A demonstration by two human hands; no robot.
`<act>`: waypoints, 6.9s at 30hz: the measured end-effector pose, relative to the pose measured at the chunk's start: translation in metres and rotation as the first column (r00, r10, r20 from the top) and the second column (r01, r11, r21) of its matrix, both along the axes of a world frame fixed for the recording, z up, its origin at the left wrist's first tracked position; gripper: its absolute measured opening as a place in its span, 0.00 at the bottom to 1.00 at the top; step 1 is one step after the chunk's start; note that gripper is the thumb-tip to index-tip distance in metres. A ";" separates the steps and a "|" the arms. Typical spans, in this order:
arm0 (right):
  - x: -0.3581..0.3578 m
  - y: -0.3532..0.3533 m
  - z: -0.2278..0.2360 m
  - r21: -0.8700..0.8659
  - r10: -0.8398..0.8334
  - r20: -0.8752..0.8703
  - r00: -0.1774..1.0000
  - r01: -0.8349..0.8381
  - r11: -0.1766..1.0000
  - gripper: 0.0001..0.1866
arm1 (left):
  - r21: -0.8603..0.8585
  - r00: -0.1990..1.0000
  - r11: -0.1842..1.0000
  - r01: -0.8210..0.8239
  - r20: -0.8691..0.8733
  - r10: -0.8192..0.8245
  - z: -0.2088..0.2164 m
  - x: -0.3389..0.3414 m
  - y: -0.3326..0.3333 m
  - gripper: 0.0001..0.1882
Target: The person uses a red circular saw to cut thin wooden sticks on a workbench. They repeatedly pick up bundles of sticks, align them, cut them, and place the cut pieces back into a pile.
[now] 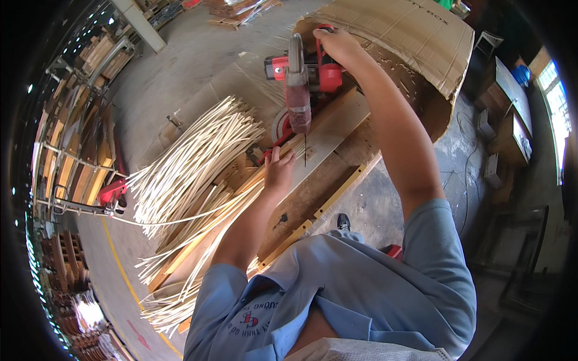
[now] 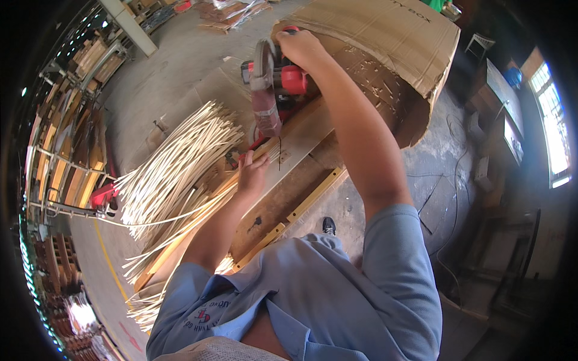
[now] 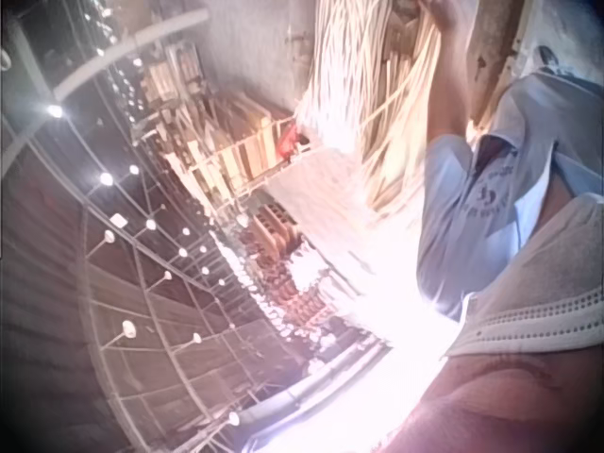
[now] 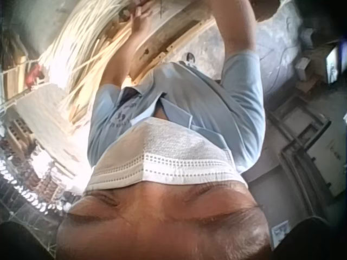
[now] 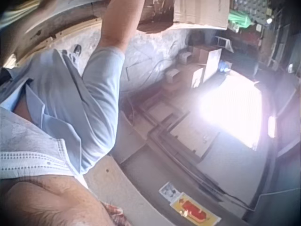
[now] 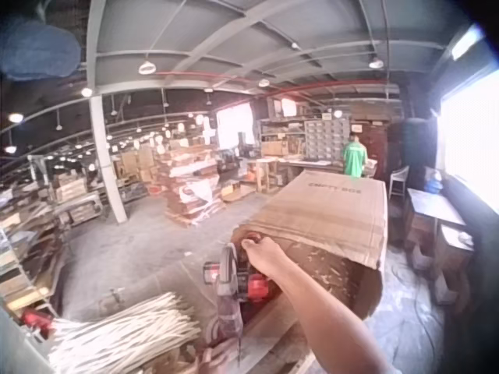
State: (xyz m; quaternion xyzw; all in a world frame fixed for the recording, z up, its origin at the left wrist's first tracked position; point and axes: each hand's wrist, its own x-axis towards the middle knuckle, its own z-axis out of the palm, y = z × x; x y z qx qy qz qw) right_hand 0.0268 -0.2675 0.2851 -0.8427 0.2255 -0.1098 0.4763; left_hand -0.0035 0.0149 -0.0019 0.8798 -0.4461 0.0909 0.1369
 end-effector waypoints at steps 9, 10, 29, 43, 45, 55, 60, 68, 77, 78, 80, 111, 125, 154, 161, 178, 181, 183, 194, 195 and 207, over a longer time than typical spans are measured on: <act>-0.121 0.040 -0.196 -0.667 0.272 0.500 0.823 0.165 0.727 0.06 | -0.131 0.998 0.991 0.024 -0.048 -0.030 -0.002 -0.004 -0.012 0.19; -0.120 0.079 -0.211 -0.739 0.463 0.449 0.764 0.026 0.673 0.08 | -0.133 0.999 0.991 -0.005 -0.044 -0.001 -0.005 -0.001 0.000 0.18; -0.076 0.110 -0.249 -0.753 0.908 -0.078 0.413 -0.621 0.218 0.14 | -0.638 0.988 0.754 -0.152 -0.121 0.097 0.057 -0.167 0.143 0.09; 0.092 0.337 -0.160 -0.490 0.782 0.243 0.574 -0.624 0.609 0.25 | -0.690 0.811 0.518 -0.505 -0.173 0.559 0.050 -0.209 0.254 0.12; 0.135 0.336 -0.175 -0.688 0.779 0.124 0.615 -0.512 0.514 0.28 | -0.713 0.826 0.514 -0.476 -0.161 0.541 0.045 -0.206 0.260 0.12; 0.216 0.304 -0.270 -0.750 0.593 -0.368 0.716 -0.605 0.266 0.46 | -0.725 0.779 0.443 -0.527 -0.204 0.593 -0.006 -0.225 0.265 0.17; 0.230 0.296 -0.259 -0.798 0.647 -0.359 0.673 -0.581 0.161 0.47 | -0.736 0.785 0.437 -0.517 -0.204 0.585 -0.018 -0.221 0.266 0.18; 0.135 0.364 -0.220 -0.599 0.777 0.388 0.495 -0.505 0.621 0.17 | -0.733 0.801 0.441 -0.517 -0.233 0.552 -0.005 -0.219 0.272 0.19; -0.090 0.507 -0.265 -0.080 0.963 -0.267 -0.034 -0.995 -0.057 0.21 | -0.792 0.757 0.310 -0.526 -0.270 0.595 0.028 -0.245 0.269 0.18; -0.100 0.519 -0.269 -0.117 0.938 -0.343 -0.045 -0.989 -0.090 0.25 | -0.797 0.737 0.289 -0.531 -0.266 0.621 0.029 -0.251 0.268 0.17; -0.111 0.531 -0.269 -0.164 0.924 -0.375 -0.079 -0.975 -0.150 0.25 | -0.767 0.679 0.237 -0.597 -0.326 0.658 0.028 -0.266 0.268 0.16; -0.089 0.543 -0.273 0.255 0.853 -0.501 -0.145 -0.967 -0.015 0.15 | -0.562 0.396 0.066 -0.824 -0.489 0.777 0.007 -0.283 0.300 0.11; -0.061 0.546 -0.245 0.513 0.836 -0.496 -0.236 -0.856 0.062 0.07 | -0.517 0.352 0.056 -0.854 -0.494 0.795 0.017 -0.274 0.308 0.10; -0.050 0.458 -0.176 0.737 0.994 -0.108 -0.001 -0.671 0.080 0.09 | -0.495 0.472 -0.169 -0.852 -0.867 0.161 0.057 -0.198 0.329 0.14; -0.067 0.387 -0.166 0.782 0.999 -0.019 0.042 -0.621 0.041 0.10 | -0.431 0.589 -0.414 -0.802 -0.688 -0.424 0.064 -0.170 0.274 0.08; -0.089 0.477 -0.269 -0.042 0.989 -0.146 0.031 -0.999 0.025 0.17 | -0.511 0.363 -0.492 -0.705 -0.856 0.368 0.032 -0.240 0.253 0.15; -0.095 0.495 -0.270 -0.119 0.949 -0.313 0.022 -0.993 -0.016 0.16 | -0.477 0.313 -0.543 -0.691 -0.874 0.371 0.028 -0.273 0.264 0.14; -0.086 0.489 -0.282 -0.149 0.944 -0.322 0.070 -0.989 0.022 0.15 | -0.466 0.337 -0.560 -0.685 -0.884 0.323 0.023 -0.283 0.264 0.14; -0.070 0.401 -0.170 -0.016 0.971 -0.237 -0.022 -1.000 -0.026 0.19 | -0.443 0.488 -0.473 -0.761 -0.872 0.031 0.031 -0.272 0.259 0.18; -0.073 0.387 -0.171 -0.134 0.977 -0.211 0.022 -0.991 -0.007 0.21 | -0.448 0.498 -0.437 -0.780 -0.867 -0.001 0.034 -0.260 0.255 0.18; -0.085 0.261 -0.081 -0.160 0.954 -0.185 0.236 -0.965 0.208 0.15 | -0.365 0.526 -0.590 -0.720 -0.842 -0.121 0.002 -0.189 0.279 0.41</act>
